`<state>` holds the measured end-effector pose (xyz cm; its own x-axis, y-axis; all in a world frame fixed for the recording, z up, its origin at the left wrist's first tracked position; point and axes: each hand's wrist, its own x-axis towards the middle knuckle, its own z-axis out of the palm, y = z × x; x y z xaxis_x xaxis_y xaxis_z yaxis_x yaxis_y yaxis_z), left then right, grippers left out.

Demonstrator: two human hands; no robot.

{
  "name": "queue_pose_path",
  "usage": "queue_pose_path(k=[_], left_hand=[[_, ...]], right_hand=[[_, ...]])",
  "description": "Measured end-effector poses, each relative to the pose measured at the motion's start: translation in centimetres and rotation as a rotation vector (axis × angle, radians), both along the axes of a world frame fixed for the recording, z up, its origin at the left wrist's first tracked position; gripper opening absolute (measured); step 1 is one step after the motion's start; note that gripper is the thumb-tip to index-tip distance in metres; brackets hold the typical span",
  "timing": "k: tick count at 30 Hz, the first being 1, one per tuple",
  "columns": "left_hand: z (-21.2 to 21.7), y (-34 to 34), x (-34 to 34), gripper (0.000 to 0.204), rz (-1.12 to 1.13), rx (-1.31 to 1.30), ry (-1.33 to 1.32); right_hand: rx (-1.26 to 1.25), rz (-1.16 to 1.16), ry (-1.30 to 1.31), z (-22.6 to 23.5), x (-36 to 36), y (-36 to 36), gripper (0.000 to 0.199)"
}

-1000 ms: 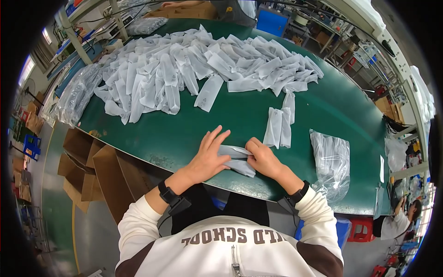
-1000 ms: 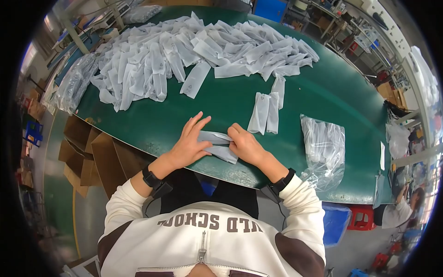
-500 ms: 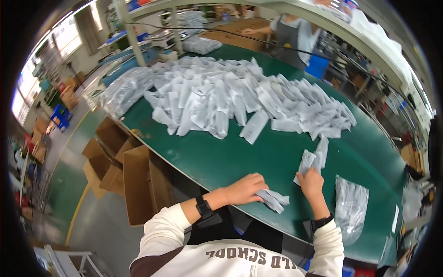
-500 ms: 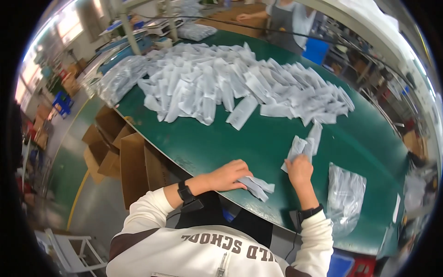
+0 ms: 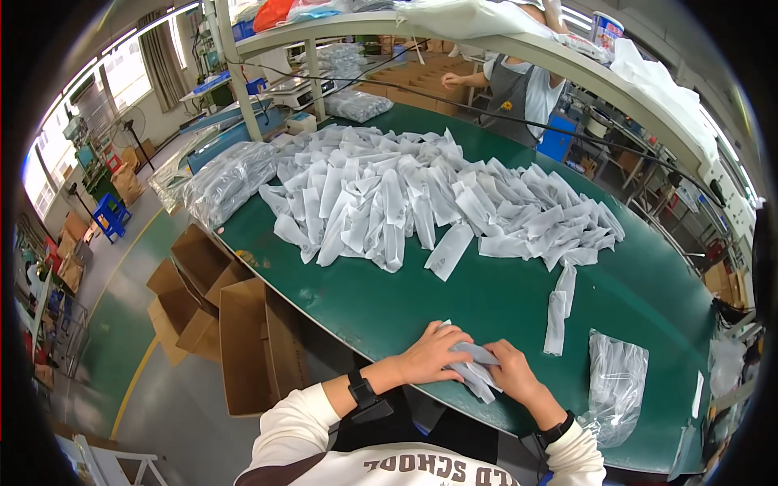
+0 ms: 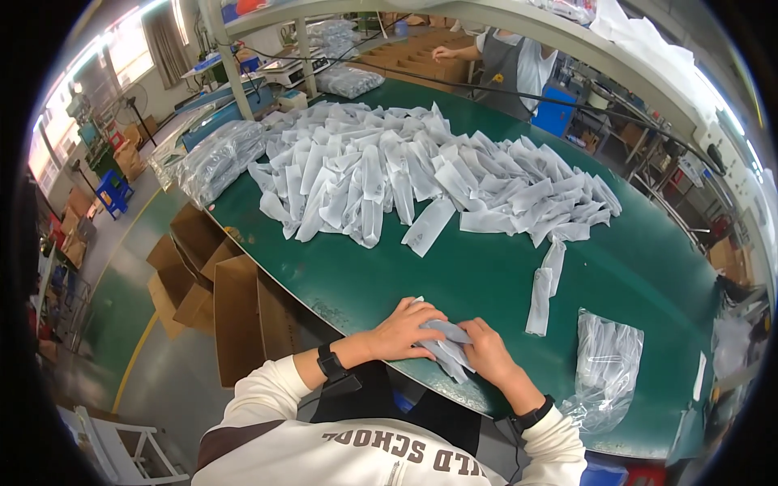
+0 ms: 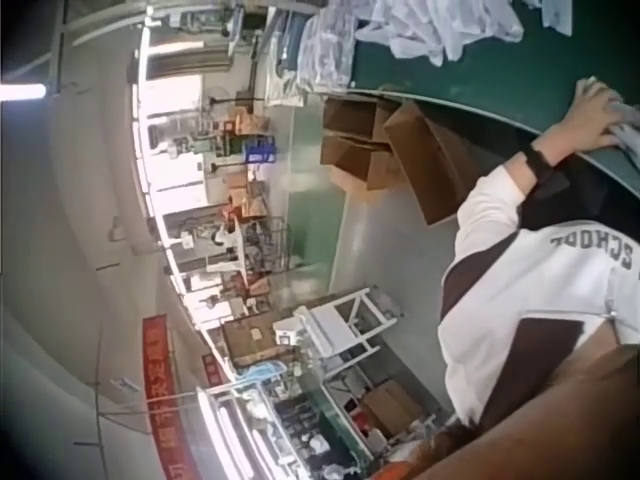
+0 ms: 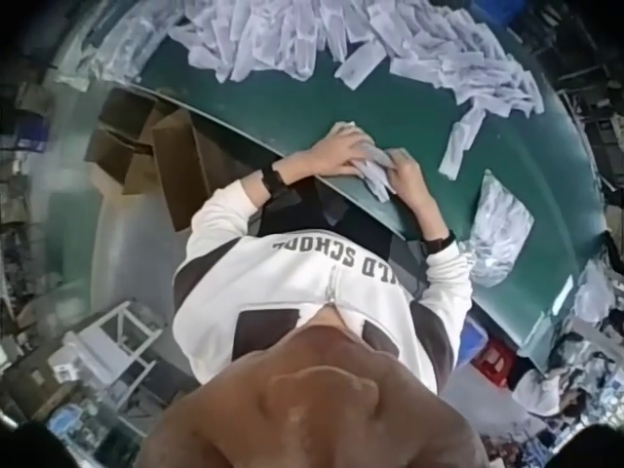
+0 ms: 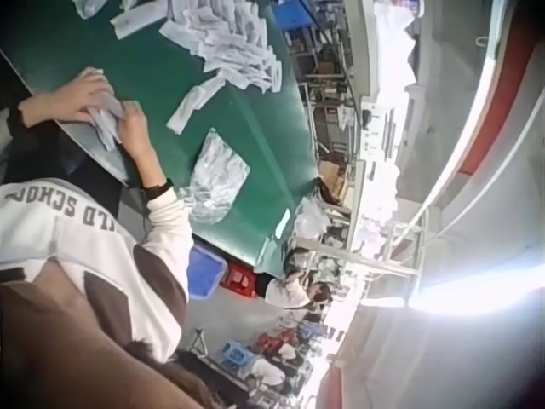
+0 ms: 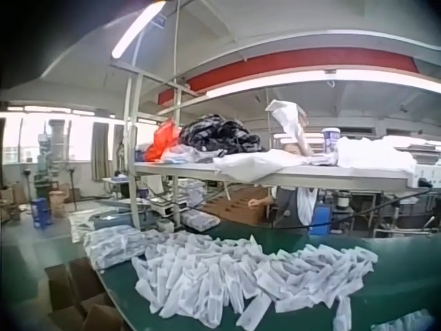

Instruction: Packing small plastic-wrapped components into larger plastic bags at a manufacturing station.

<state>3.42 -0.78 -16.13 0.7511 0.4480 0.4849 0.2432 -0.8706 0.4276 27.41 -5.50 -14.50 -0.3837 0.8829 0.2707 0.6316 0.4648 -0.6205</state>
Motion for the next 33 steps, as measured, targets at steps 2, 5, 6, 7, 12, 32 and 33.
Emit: queue_pose_path(k=[2,5,6,7,12,32,33], left_hand=[[-0.1,-0.2,0.0,0.041,-0.035,-0.109,0.036],[0.1,0.0,0.1,0.041,-0.005,-0.044,-0.036],[0.2,0.0,0.2,0.040,0.011,-0.013,-0.072],[0.1,0.1,0.3,0.040,-0.002,-0.017,-0.070],[-0.8,0.2,0.2,0.047,-0.096,-0.131,0.007],[0.5,0.5,0.2,0.055,0.029,-0.019,-0.071],[0.7,0.5,0.4,0.054,0.044,-0.018,-0.064]], right_hand=[[-0.034,-0.067,-0.150,0.4,0.5,-1.0,0.038],[-0.036,-0.114,-0.215,0.1,0.8,-1.4,0.035],[-0.017,-0.120,-0.205,0.0,0.7,-1.4,0.034],[0.002,-0.127,-0.195,-0.1,0.8,-1.5,0.033],[-0.044,-0.059,-0.168,1.0,2.2,-0.7,0.028],[-0.230,-0.386,0.043,0.1,4.3,1.1,0.037],[-0.213,-0.368,0.050,-0.2,3.7,1.1,0.036]])
